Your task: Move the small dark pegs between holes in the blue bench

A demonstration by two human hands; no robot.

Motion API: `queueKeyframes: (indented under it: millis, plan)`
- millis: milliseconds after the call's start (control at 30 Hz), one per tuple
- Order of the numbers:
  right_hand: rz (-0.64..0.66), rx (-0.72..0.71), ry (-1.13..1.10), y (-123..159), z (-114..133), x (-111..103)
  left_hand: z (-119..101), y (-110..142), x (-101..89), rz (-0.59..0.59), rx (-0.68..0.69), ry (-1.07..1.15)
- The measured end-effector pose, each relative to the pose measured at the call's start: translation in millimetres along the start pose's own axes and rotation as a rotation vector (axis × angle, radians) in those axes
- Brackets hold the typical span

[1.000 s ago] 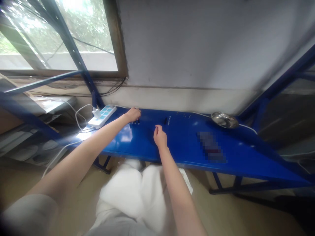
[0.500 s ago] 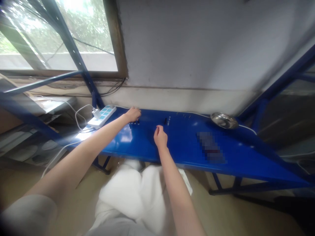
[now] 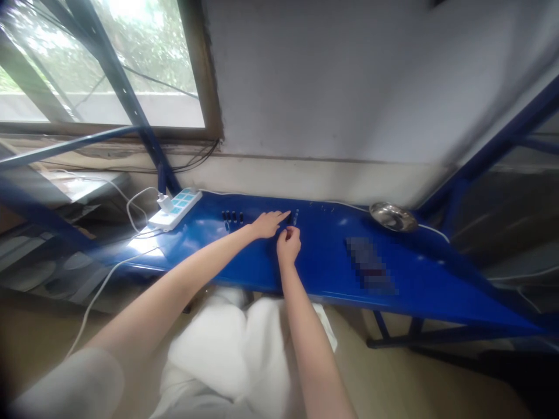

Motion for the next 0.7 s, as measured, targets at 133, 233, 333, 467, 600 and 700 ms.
queueKeyframes:
  millis: [133,233,333,467,600,700]
  plan:
    - [-0.065,0.055,-0.069,-4,-10,-4,-13,-10,13.7,0.013,-0.057,0.032]
    - [-0.070,0.075,-0.094,-5,-14,-5,-12,-18,21.0,0.007,-0.100,0.065]
    - [-0.066,0.080,-0.092,-5,-13,-4,-8,-25,27.2,-0.024,-0.130,0.132]
    - [-0.062,0.088,-0.088,-5,-12,-4,4,-29,26.0,-0.175,-0.200,0.268]
    - [-0.058,0.090,-0.080,-6,-13,-4,17,-24,24.3,-0.294,-0.285,0.392]
    - [-0.058,0.082,-0.062,-6,-14,-4,26,-11,23.1,-0.371,-0.345,0.477]
Point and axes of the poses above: each hand's wrist, its own y-axis away from the middle knuckle, its own x-axis out of the palm, z = x × y, the point moved 9 cm from there along -y, towards the middle knuckle, and after that the axes turned 8 degrees about -y, right-handed, at the moved point
